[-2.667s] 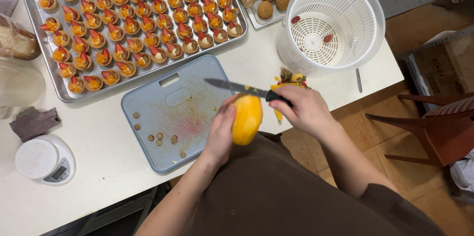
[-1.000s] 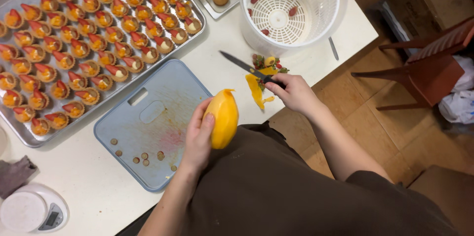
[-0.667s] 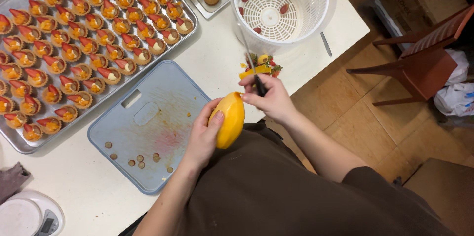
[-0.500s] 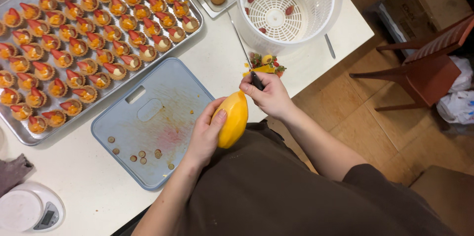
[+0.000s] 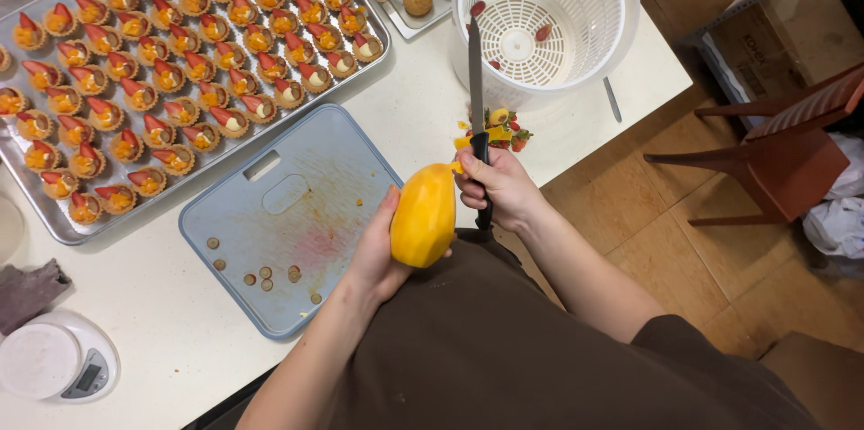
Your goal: The person peels a mango, slices it into small pieces, and places the pieces into tart shells on a baking tray. The person uses a knife to peel and cut the mango and a spoon to transfer the pieces.
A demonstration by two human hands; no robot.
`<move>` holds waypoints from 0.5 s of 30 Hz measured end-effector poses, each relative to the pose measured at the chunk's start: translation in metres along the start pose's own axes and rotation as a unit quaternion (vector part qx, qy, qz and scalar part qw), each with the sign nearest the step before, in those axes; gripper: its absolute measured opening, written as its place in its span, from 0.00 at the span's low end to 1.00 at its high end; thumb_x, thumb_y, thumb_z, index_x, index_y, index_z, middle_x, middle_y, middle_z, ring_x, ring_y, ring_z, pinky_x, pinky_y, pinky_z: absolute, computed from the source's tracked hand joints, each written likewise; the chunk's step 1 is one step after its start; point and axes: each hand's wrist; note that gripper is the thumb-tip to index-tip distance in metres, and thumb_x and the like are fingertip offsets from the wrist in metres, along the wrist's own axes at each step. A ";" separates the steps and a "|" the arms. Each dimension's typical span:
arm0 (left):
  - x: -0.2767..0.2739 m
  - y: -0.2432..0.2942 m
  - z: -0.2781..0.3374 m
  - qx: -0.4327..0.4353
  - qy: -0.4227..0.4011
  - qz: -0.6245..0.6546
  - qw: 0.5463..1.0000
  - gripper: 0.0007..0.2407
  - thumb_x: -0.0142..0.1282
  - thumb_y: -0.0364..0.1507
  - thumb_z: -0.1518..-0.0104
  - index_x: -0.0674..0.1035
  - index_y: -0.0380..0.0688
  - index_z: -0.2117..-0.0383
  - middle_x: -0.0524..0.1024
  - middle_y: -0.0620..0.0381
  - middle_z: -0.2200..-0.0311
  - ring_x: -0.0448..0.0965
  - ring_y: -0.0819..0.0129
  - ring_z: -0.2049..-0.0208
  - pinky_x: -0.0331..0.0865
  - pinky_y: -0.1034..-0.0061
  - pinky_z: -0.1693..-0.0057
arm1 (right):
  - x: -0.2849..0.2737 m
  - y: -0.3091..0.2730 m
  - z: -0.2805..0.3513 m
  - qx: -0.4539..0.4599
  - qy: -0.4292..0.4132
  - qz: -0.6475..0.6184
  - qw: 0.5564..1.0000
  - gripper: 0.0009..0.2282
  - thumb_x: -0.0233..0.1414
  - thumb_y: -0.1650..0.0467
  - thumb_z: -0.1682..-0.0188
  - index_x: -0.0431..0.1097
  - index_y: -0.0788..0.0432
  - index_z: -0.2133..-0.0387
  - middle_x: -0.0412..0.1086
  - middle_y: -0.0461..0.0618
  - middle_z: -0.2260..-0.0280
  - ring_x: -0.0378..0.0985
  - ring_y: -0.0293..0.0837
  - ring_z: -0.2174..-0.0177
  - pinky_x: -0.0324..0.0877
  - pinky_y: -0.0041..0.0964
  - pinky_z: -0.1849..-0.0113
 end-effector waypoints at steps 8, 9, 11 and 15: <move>-0.016 0.020 -0.004 0.136 0.021 0.156 0.978 0.30 0.29 0.56 0.34 0.72 0.43 0.44 0.76 0.49 0.53 0.78 0.56 0.58 0.74 0.61 0.51 | -0.068 -0.001 -0.015 -0.133 0.197 0.317 0.918 0.07 0.55 0.69 0.45 0.72 0.63 0.63 0.67 0.45 0.77 0.62 0.34 0.79 0.60 0.30 0.76; -0.016 0.017 -0.005 0.131 0.024 0.160 0.978 0.30 0.29 0.56 0.34 0.72 0.45 0.44 0.76 0.50 0.53 0.78 0.58 0.58 0.74 0.60 0.51 | -0.078 0.000 -0.018 -0.160 0.212 0.406 0.874 0.08 0.56 0.69 0.44 0.75 0.65 0.62 0.67 0.46 0.77 0.62 0.35 0.78 0.61 0.32 0.75; -0.017 0.014 -0.006 0.120 0.029 0.169 0.978 0.30 0.28 0.57 0.36 0.72 0.47 0.44 0.76 0.52 0.52 0.78 0.61 0.58 0.73 0.60 0.52 | -0.097 0.002 -0.018 -0.155 0.207 0.538 0.802 0.09 0.57 0.68 0.47 0.77 0.64 0.60 0.72 0.51 0.77 0.70 0.40 0.76 0.67 0.36 0.70; -0.016 0.008 -0.009 0.118 0.069 0.184 0.973 0.29 0.27 0.55 0.35 0.71 0.50 0.39 0.76 0.51 0.49 0.78 0.63 0.51 0.72 0.64 0.46 | -0.111 0.006 -0.019 -0.106 0.171 0.682 0.703 0.18 0.58 0.68 0.52 0.75 0.57 0.48 0.77 0.59 0.70 0.78 0.47 0.70 0.73 0.40 0.63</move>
Point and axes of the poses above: each hand's wrist, its own z-axis away from the middle knuckle, its own x-axis out of the palm, y = z × x
